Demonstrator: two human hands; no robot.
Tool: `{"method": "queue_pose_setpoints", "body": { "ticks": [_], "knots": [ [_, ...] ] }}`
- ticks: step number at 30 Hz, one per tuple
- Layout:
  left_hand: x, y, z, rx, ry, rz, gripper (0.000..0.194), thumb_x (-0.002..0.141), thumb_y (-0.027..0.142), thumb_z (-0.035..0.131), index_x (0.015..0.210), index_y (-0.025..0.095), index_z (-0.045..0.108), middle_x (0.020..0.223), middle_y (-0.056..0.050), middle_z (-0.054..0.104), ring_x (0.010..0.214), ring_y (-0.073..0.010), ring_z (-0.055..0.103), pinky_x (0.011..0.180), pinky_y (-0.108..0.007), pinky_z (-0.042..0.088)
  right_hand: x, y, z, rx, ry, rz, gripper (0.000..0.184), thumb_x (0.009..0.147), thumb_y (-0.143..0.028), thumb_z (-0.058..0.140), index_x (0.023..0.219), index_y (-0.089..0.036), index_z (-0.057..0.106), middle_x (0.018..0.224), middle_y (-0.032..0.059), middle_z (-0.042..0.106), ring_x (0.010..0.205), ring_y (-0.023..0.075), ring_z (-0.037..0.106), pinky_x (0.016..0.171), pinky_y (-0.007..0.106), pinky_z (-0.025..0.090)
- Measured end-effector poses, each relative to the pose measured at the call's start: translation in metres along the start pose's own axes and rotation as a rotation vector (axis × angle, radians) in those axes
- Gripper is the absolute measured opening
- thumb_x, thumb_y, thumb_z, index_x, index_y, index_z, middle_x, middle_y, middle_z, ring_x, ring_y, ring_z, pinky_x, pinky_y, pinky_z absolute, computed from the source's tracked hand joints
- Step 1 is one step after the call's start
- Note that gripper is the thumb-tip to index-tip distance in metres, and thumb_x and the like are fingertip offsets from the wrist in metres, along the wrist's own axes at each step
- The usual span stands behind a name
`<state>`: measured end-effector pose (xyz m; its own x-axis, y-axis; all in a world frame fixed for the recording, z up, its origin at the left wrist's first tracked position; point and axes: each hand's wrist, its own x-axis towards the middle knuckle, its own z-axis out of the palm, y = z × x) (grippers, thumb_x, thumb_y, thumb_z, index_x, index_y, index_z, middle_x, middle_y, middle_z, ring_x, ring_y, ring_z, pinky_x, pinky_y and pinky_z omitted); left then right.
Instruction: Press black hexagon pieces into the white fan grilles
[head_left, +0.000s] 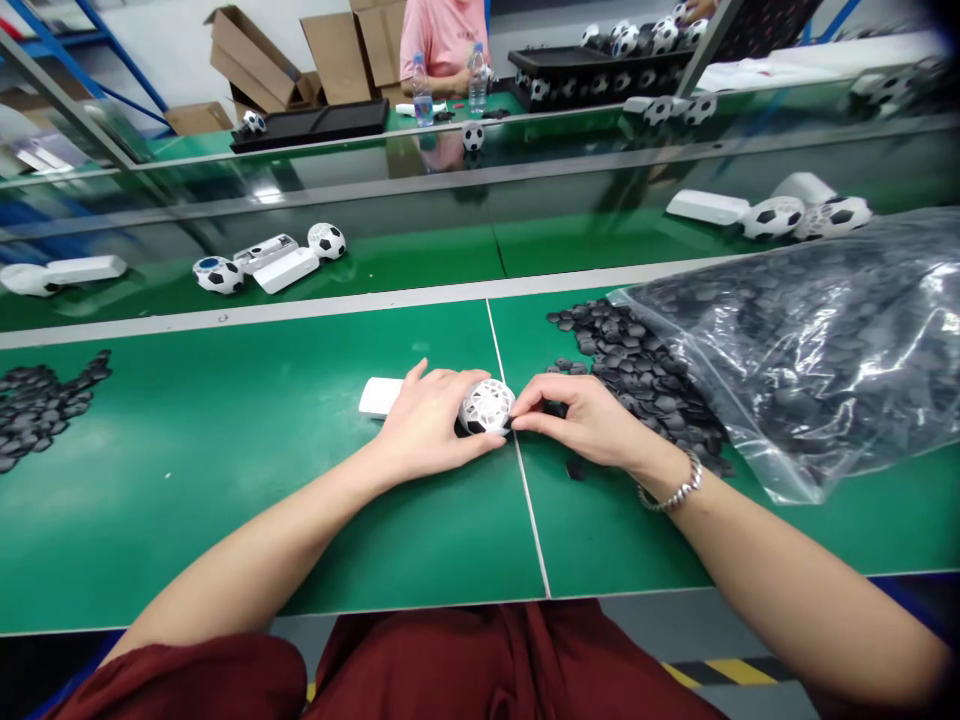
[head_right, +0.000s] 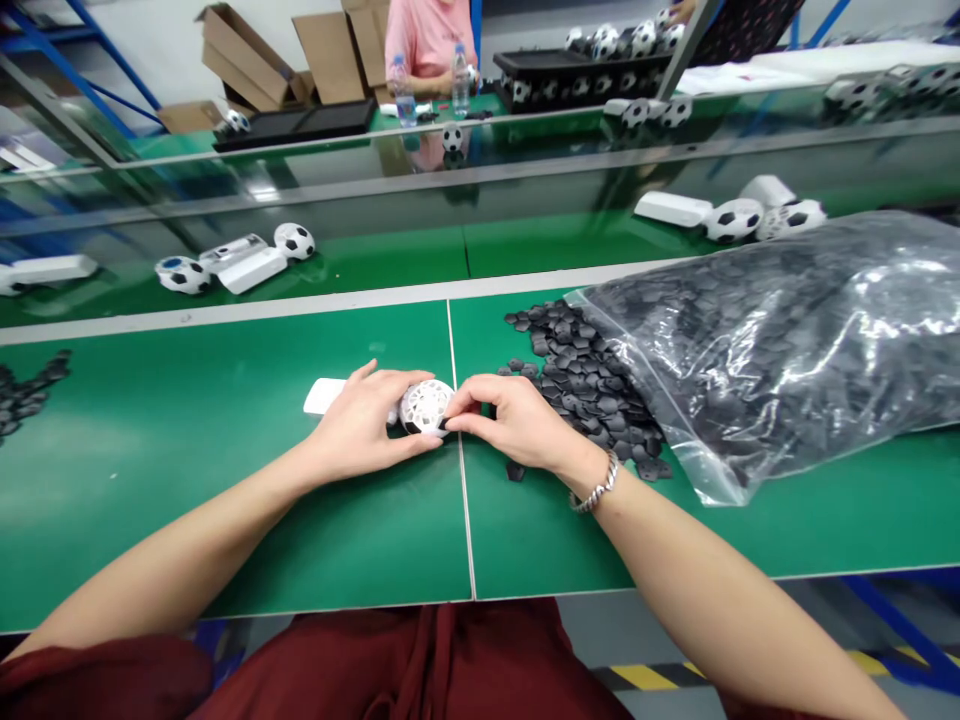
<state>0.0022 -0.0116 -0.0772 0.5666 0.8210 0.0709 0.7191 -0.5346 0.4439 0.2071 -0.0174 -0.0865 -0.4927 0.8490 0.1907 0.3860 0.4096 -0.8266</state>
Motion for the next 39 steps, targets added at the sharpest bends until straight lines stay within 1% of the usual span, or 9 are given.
{"method": "queue_pose_setpoints", "body": {
  "ticks": [3,11,16,23,25,28,31,34,39],
  "knots": [
    [0.000,0.003,0.003,-0.001,0.050,-0.042,0.058,0.069,0.060,0.056,0.112,0.022,0.049,0.108,-0.005,0.062,0.102,-0.0269,0.054,0.102,-0.052,0.022,0.000,0.001,0.003,0.024,0.023,0.017,0.013,0.076,-0.032,0.062,0.073,-0.019,0.062,0.073,0.0019,0.062,0.068,0.0139,0.056,0.065,0.028,0.045],
    [-0.003,0.009,0.012,0.115,0.148,-0.018,0.050,0.073,0.049,0.054,0.110,0.016,0.051,0.105,-0.008,0.062,0.094,-0.0266,0.055,0.089,-0.044,0.035,0.002,0.008,0.010,0.164,0.015,0.079,0.021,0.075,-0.035,0.063,0.069,-0.017,0.054,0.066,-0.0022,0.054,0.060,0.0099,0.048,0.057,0.023,0.041],
    [-0.002,0.008,0.013,0.126,0.141,0.012,0.051,0.075,0.054,0.051,0.110,0.016,0.051,0.104,-0.009,0.062,0.093,-0.0271,0.055,0.084,-0.043,0.036,0.001,0.011,0.012,0.156,0.014,0.079,0.020,0.076,-0.033,0.062,0.068,-0.017,0.053,0.064,-0.0034,0.053,0.060,0.0089,0.047,0.056,0.021,0.038],
    [0.000,0.004,0.011,0.071,0.139,0.035,0.046,0.072,0.045,0.056,0.108,0.016,0.052,0.102,-0.007,0.063,0.092,-0.0244,0.055,0.087,-0.042,0.037,0.004,0.010,0.006,0.091,0.042,0.107,0.017,0.077,-0.030,0.061,0.069,-0.017,0.054,0.065,-0.0030,0.055,0.060,0.0094,0.049,0.056,0.021,0.039],
    [0.000,0.002,0.008,0.040,0.103,0.085,0.048,0.070,0.044,0.059,0.109,0.017,0.051,0.105,-0.006,0.062,0.094,-0.0232,0.055,0.093,-0.043,0.034,0.004,0.014,-0.006,-0.021,0.132,0.108,0.012,0.078,-0.028,0.059,0.073,-0.017,0.057,0.070,-0.0011,0.058,0.064,0.0108,0.052,0.060,0.023,0.041],
    [-0.001,0.003,0.005,0.060,0.048,0.113,0.053,0.071,0.044,0.059,0.116,0.018,0.049,0.113,-0.006,0.059,0.105,-0.0251,0.049,0.103,-0.049,0.022,0.004,0.024,-0.022,-0.393,0.249,0.159,0.010,0.079,-0.024,0.057,0.082,-0.017,0.064,0.081,0.0030,0.062,0.075,0.0149,0.055,0.070,0.027,0.042],
    [-0.004,0.008,0.006,0.139,0.075,0.048,0.059,0.073,0.052,0.057,0.121,0.018,0.047,0.123,-0.009,0.052,0.116,-0.0319,0.037,0.103,-0.058,0.013,0.004,0.030,-0.026,-0.719,0.155,0.207,0.015,0.083,-0.024,0.053,0.087,-0.018,0.067,0.087,0.0056,0.064,0.084,0.0188,0.055,0.077,0.030,0.040],
    [-0.005,0.009,0.006,0.130,0.061,0.025,0.065,0.072,0.060,0.055,0.120,0.017,0.048,0.114,-0.011,0.056,0.112,-0.0320,0.039,0.103,-0.059,0.013,0.004,0.027,-0.020,-0.910,0.077,0.218,0.020,0.086,-0.027,0.049,0.088,-0.018,0.067,0.089,0.0068,0.064,0.085,0.0203,0.053,0.074,0.030,0.040],
    [-0.001,-0.002,-0.003,-0.069,-0.126,0.185,0.056,0.074,0.043,0.062,0.125,0.026,0.044,0.124,-0.004,0.053,0.123,-0.0302,0.030,0.105,-0.056,0.013,0.007,0.015,-0.012,-1.132,0.017,0.245,0.018,0.085,-0.023,0.048,0.083,-0.015,0.064,0.082,0.0092,0.062,0.081,0.0213,0.053,0.061,0.029,0.035]
  ]
}}
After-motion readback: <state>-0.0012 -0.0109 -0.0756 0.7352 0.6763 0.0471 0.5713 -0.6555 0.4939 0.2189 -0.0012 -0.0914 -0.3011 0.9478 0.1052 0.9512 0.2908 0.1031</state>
